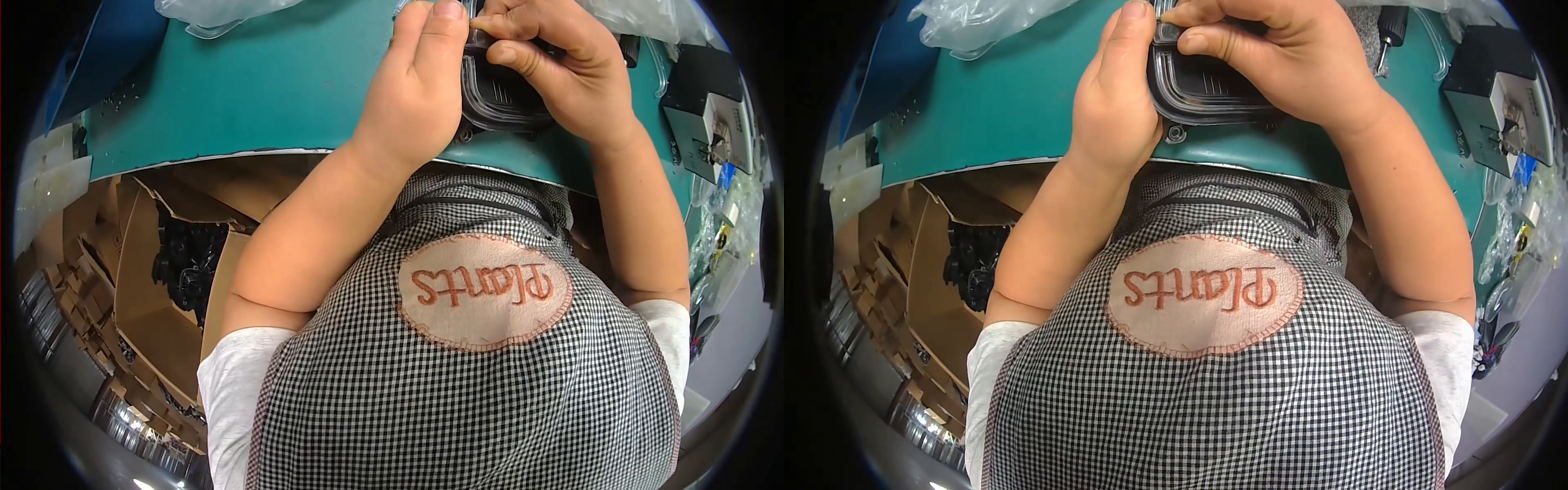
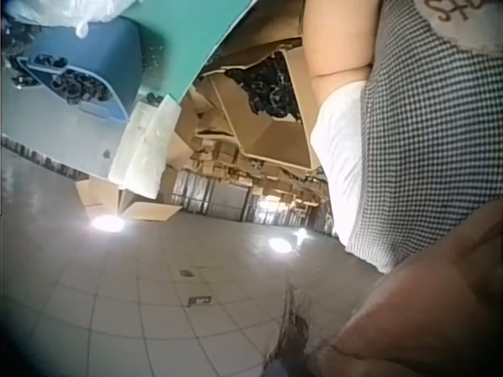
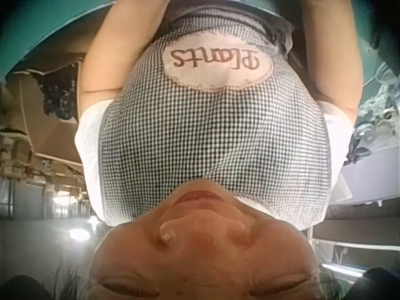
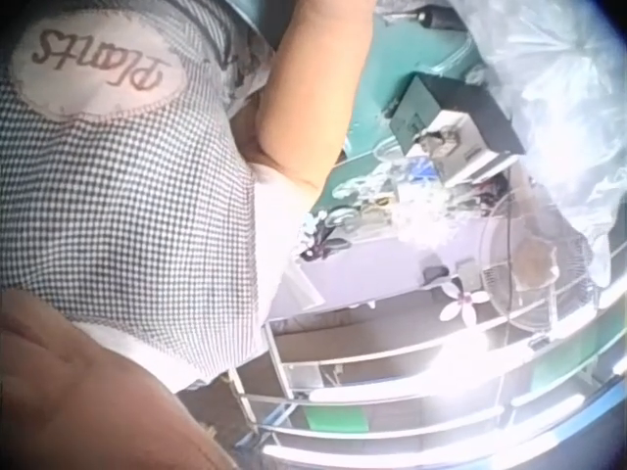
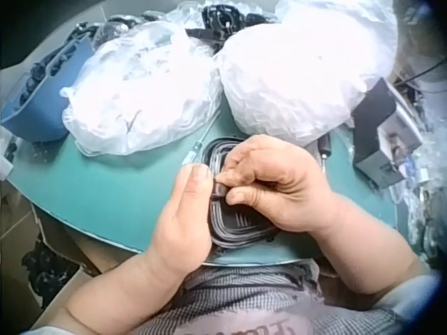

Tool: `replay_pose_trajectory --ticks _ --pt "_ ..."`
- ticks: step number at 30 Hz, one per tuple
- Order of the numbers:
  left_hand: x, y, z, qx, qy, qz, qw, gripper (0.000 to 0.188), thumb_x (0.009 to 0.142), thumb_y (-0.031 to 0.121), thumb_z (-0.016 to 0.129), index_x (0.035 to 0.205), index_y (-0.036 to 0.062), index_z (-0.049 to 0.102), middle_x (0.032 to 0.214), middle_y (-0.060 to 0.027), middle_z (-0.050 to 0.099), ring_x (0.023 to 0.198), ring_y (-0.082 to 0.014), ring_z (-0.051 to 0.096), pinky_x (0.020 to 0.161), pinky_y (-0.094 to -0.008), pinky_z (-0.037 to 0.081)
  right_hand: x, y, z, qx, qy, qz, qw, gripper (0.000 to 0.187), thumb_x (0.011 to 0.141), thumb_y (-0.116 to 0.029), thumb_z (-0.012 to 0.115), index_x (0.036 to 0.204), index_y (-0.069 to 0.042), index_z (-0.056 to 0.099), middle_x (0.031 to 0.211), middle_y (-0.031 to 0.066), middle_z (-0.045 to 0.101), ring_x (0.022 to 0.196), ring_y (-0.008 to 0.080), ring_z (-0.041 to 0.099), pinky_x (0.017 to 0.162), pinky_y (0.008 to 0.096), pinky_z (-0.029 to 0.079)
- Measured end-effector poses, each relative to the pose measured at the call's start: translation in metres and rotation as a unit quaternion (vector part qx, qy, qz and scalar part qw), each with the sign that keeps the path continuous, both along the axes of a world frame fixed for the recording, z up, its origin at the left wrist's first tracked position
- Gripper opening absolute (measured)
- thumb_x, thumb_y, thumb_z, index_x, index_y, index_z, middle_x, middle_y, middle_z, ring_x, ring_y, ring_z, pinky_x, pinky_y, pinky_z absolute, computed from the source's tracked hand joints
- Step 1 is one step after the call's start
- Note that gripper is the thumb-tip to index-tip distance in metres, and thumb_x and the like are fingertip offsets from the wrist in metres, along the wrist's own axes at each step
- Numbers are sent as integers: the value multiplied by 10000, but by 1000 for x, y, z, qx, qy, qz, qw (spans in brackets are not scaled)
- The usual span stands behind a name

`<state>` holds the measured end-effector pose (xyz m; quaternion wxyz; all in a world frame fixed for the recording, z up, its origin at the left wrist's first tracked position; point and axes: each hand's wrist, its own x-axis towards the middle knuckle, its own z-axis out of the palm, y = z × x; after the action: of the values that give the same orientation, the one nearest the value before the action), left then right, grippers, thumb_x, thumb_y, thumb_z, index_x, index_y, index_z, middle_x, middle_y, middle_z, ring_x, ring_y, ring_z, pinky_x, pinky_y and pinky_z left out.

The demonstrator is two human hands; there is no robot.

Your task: The person assembles a light housing by taking clear plastic lens pieces from bags and pressing them into the slots of a black plastic frame by hand.

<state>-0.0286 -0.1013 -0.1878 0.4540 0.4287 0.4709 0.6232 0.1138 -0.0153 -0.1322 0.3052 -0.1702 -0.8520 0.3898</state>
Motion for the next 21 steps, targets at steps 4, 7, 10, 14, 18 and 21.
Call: replay_pose_trajectory --ticks 4,7,10,14,18,21 --pt "5 7 -12 -17 8 27 999 276 1057 211 329 1020 8 512 897 -57 495 847 -140 459 812 -259 399 -4 -21 -5 36 -8 -88 995 147 762 -22 751 879 7 667 851 125 652 808 250 630 711 317 499" --pt "-1 21 -44 390 46 25 919 276 1057 226 341 1021 14 514 890 -62 493 845 -141 459 818 -263 401 -7 -28 -4 34 5 -137 990 134 756 -4 744 867 10 671 846 133 649 793 254 632 698 318 497" --pt "3 4 -13 -40 4 8 999 330 1042 275 326 1039 11 524 906 -61 594 801 -123 605 728 -254 523 5 -15 -14 15 -15 -73 997 243 812 -17 706 1039 33 633 957 129 648 889 216 628 787 304 493" --pt "1 4 -8 -54 -55 -2 997 326 1040 269 337 1057 3 524 937 -79 603 849 -149 623 770 -275 533 3 -14 -23 -22 -2 -91 996 171 781 -33 739 929 22 674 956 89 658 914 195 623 824 291 490" --pt "1 0 -1 -76 -113 -36 990 328 1004 297 473 1077 -19 521 973 -71 602 890 -119 576 790 -255 493 4 -17 -27 51 -7 -107 993 170 771 -47 733 929 -17 681 925 97 672 861 233 642 769 317 511" --pt "2 -2 1 -64 -62 -35 995 443 959 340 587 1105 -70 505 986 -88 614 900 -104 565 781 -241 483 8 -18 -27 116 0 -117 986 201 753 -57 730 949 -54 684 917 100 677 836 262 651 736 342 527"
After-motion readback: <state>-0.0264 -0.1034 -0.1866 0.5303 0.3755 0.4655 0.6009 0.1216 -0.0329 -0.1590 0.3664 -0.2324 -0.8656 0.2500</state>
